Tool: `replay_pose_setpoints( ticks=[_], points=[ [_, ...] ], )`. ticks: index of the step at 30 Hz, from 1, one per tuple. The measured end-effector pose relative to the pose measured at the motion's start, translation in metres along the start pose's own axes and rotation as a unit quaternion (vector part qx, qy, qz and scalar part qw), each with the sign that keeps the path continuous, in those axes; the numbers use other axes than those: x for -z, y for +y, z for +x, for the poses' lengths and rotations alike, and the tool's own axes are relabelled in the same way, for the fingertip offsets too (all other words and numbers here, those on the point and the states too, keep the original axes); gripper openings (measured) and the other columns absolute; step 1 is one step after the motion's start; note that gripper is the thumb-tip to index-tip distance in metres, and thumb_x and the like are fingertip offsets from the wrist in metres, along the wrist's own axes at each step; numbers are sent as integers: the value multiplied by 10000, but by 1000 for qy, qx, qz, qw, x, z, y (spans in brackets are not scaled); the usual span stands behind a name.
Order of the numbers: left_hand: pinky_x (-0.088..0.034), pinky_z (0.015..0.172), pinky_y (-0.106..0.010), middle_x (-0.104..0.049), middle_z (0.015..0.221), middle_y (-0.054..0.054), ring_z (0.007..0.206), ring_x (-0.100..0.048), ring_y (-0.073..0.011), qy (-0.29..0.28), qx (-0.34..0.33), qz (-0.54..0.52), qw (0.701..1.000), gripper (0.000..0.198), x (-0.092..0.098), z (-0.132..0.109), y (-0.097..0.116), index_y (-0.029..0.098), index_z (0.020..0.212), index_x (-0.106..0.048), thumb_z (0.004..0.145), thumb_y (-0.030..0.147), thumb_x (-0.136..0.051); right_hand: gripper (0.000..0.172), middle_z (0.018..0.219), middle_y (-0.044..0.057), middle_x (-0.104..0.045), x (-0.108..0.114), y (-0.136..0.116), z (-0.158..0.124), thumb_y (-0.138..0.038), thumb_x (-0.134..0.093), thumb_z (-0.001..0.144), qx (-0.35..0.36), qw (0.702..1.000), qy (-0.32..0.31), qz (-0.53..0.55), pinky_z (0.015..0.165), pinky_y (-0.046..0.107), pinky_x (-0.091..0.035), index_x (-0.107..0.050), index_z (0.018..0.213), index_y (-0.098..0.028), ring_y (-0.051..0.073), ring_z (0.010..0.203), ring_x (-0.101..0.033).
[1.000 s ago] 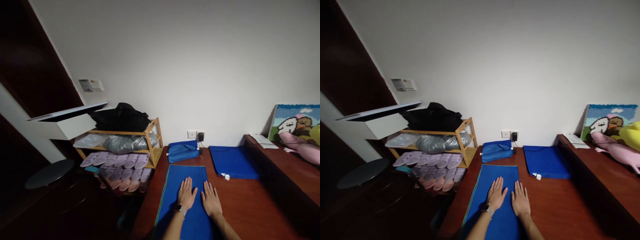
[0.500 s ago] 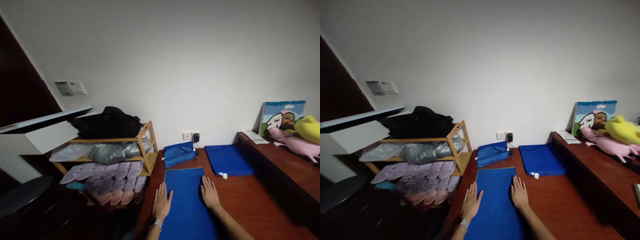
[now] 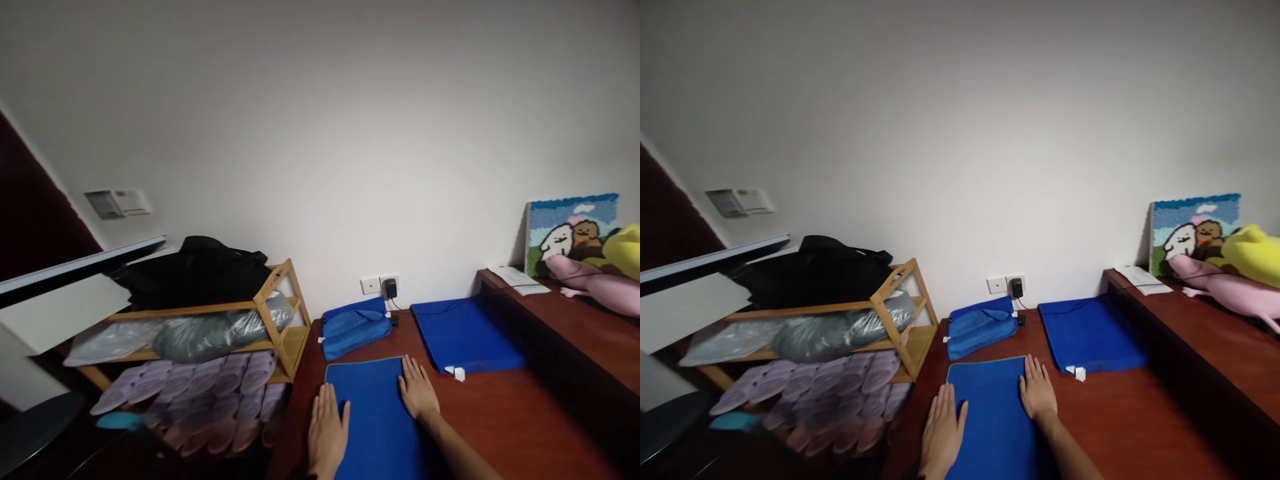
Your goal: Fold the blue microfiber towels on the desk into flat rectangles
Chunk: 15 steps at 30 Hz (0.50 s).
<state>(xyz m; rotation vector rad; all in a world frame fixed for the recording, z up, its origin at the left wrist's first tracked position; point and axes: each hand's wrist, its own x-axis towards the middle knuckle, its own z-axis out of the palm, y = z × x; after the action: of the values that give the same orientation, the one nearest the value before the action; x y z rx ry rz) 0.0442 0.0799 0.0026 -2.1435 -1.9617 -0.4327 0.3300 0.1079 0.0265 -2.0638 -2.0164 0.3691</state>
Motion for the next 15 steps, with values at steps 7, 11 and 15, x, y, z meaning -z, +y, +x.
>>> replay_pose_setpoints(
  ticks=[7,11,15],
  points=[
    [-305,1248,-522,-358,1646,-103,1533,-305,-276,-80,-129,-100,983,649,-16,53,117,192,1605,-313,1050,520,-247,683,1693,44,-197,6,0,0,-396,-186,1003,-2,1000,-4,-18,1279,390,-86,-219,1616,-98,205,1579,-132],
    [-252,1271,-484,-297,1674,-94,1552,-255,-252,-121,-116,-112,979,694,-17,59,116,187,1608,-308,1043,576,-204,680,1694,40,-192,2,2,2,-393,-183,1004,-2,1000,-4,-22,1277,383,-81,-223,1617,-103,199,1579,-136],
    [-207,1283,-475,-247,1686,-112,1564,-214,-261,-145,-38,-69,986,763,-3,61,51,125,1608,-293,1031,616,-203,686,1700,30,-174,1,4,2,-424,-165,1014,-3,1000,-3,-16,1280,379,-63,-199,1621,-107,196,1580,-129]
  ],
)
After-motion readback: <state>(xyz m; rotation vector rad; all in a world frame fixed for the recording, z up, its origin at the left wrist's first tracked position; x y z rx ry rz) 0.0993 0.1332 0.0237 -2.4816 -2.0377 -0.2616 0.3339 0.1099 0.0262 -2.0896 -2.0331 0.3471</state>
